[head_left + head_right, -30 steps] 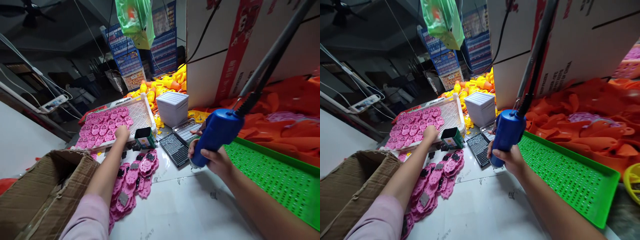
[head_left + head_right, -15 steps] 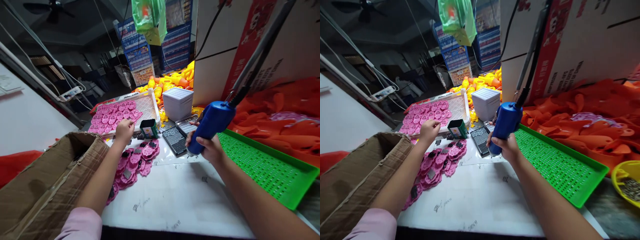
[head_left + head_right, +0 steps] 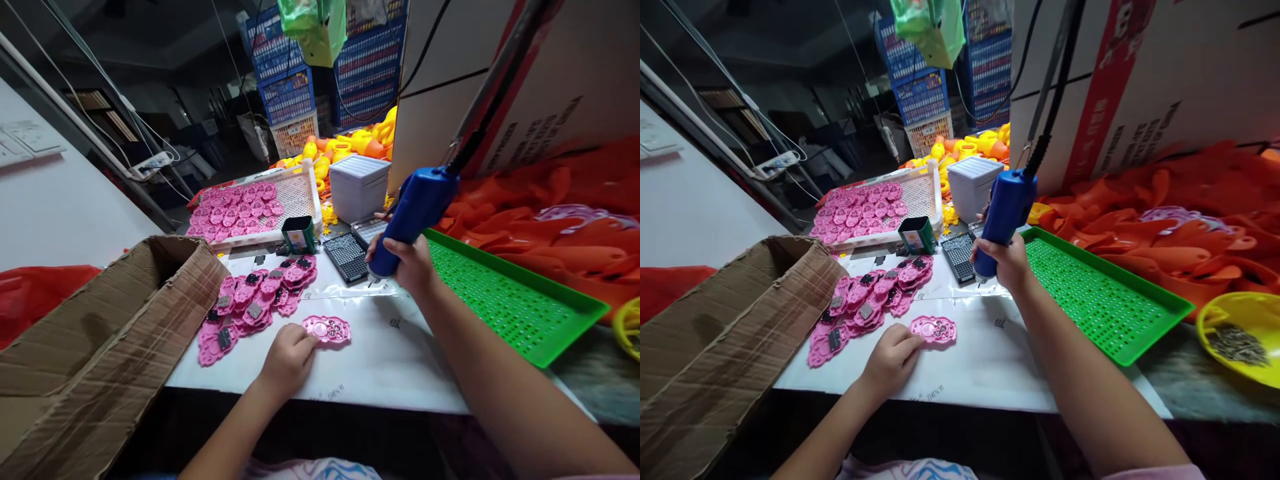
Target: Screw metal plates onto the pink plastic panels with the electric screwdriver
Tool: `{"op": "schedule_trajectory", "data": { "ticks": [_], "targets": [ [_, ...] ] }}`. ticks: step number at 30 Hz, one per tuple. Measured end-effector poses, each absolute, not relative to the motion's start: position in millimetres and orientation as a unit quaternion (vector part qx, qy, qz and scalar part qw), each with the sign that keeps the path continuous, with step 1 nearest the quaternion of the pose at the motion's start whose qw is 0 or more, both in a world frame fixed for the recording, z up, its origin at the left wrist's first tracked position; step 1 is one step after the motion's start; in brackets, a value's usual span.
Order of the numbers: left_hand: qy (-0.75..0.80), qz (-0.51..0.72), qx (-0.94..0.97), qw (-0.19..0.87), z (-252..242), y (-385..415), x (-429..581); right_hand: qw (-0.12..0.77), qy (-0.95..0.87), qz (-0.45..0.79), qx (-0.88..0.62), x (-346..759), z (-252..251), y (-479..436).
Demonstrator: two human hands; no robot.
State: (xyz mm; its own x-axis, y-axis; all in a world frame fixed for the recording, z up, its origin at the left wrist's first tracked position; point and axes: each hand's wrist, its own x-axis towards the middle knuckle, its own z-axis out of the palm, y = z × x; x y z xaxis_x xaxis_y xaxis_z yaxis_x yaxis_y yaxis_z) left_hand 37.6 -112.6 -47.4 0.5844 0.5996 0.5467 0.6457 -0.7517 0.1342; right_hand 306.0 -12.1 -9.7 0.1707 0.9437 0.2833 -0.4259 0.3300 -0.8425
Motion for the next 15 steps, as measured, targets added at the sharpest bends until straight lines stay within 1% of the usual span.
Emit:
{"op": "schedule_trajectory", "data": {
  "ticks": [4,8,12,15],
  "targets": [
    [-0.366,-0.266,-0.891,0.013,-45.3,-115.1,37.1,0.701,-0.412,0.489,-0.315,304.8,-10.6,-12.5],
    [-0.431,-0.185,-0.883,-0.034,-7.5,-92.9,27.7,0.706,-0.405,0.487,-0.317,307.5,-9.5,-11.8],
    [-0.578,-0.090,-0.811,-0.032,42.2,-1.8,10.1,0.706,-0.401,0.488,-0.320,309.9,-8.5,-12.0],
    [-0.661,0.016,-0.749,-0.048,52.3,76.0,-0.1,0.706,-0.399,0.488,-0.322,309.6,-8.9,-12.3]
  ]
}}
